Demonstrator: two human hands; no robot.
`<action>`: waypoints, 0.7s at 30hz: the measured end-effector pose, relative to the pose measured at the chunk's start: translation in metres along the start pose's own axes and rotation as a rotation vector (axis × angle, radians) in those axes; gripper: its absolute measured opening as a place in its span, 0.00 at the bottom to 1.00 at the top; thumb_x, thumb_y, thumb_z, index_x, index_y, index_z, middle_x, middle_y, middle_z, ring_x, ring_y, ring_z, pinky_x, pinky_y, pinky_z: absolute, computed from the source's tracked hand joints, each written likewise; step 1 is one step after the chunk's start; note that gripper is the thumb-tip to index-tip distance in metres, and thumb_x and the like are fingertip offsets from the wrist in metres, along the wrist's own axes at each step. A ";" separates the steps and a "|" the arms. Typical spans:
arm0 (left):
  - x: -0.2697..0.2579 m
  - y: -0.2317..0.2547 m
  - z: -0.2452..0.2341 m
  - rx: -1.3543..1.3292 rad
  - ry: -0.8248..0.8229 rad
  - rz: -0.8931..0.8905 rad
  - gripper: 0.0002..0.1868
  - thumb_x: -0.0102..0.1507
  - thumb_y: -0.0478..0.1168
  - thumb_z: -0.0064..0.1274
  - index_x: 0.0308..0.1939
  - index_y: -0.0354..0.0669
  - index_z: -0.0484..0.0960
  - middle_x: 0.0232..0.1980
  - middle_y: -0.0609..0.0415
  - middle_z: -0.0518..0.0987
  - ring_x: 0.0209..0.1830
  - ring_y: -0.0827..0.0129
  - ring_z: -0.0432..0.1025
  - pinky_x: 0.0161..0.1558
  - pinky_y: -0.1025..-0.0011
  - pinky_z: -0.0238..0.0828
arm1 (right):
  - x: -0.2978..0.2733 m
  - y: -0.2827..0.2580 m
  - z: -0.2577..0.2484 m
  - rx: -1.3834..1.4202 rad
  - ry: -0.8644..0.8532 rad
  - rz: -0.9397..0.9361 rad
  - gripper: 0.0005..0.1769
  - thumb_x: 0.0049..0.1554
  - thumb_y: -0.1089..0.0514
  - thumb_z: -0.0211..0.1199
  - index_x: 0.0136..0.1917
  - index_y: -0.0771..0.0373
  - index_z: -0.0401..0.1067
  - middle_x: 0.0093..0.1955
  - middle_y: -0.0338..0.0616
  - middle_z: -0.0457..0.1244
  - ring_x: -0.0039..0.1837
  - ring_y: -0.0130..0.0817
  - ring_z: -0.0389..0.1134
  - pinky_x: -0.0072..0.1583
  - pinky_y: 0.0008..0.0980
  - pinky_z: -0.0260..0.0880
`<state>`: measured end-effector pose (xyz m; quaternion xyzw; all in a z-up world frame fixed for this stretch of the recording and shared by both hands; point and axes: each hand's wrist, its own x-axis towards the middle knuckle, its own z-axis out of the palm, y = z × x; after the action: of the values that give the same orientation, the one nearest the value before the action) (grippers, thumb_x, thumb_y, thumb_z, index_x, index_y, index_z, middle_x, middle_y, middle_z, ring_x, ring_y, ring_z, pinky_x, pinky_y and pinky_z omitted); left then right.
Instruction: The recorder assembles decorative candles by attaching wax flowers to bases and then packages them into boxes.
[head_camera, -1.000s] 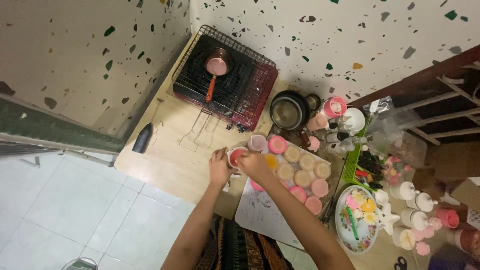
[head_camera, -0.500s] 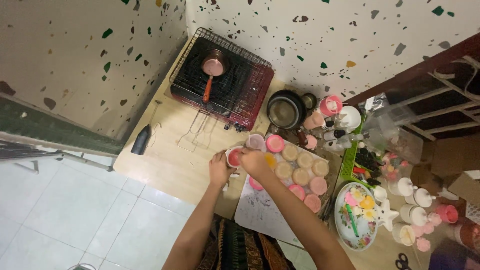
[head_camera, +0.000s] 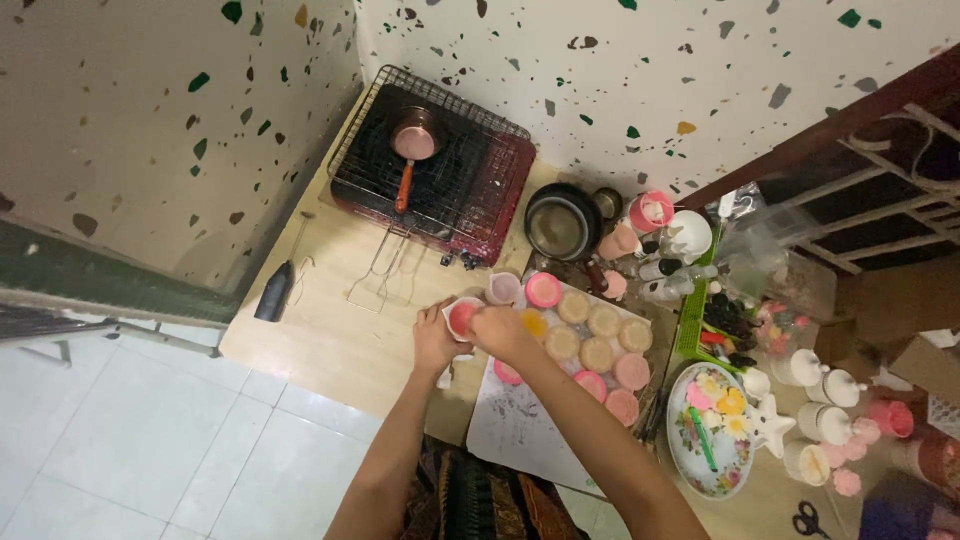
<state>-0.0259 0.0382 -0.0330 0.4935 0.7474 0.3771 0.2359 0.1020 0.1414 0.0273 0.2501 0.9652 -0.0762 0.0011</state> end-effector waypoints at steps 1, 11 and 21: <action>0.002 0.001 0.002 -0.003 -0.025 -0.054 0.57 0.32 0.45 0.77 0.65 0.50 0.71 0.64 0.56 0.74 0.63 0.54 0.64 0.60 0.54 0.62 | 0.000 0.002 0.002 0.014 -0.006 -0.008 0.12 0.54 0.51 0.63 0.41 0.61 0.79 0.45 0.49 0.71 0.44 0.46 0.74 0.46 0.45 0.73; 0.001 0.005 0.005 -0.023 0.081 -0.004 0.51 0.30 0.44 0.75 0.59 0.52 0.76 0.61 0.57 0.77 0.61 0.56 0.66 0.60 0.56 0.63 | -0.007 0.006 -0.018 0.068 0.063 -0.012 0.07 0.51 0.54 0.63 0.39 0.58 0.79 0.42 0.46 0.71 0.44 0.47 0.73 0.45 0.45 0.72; 0.015 0.030 -0.005 0.091 0.078 0.062 0.51 0.33 0.51 0.77 0.60 0.48 0.75 0.59 0.53 0.76 0.61 0.55 0.66 0.58 0.52 0.60 | -0.019 -0.005 -0.083 0.120 0.026 0.058 0.09 0.54 0.53 0.63 0.41 0.60 0.78 0.42 0.48 0.70 0.45 0.49 0.72 0.45 0.46 0.71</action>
<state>-0.0192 0.0573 -0.0059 0.5116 0.7566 0.3691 0.1719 0.1193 0.1398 0.1106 0.2787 0.9511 -0.1305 -0.0243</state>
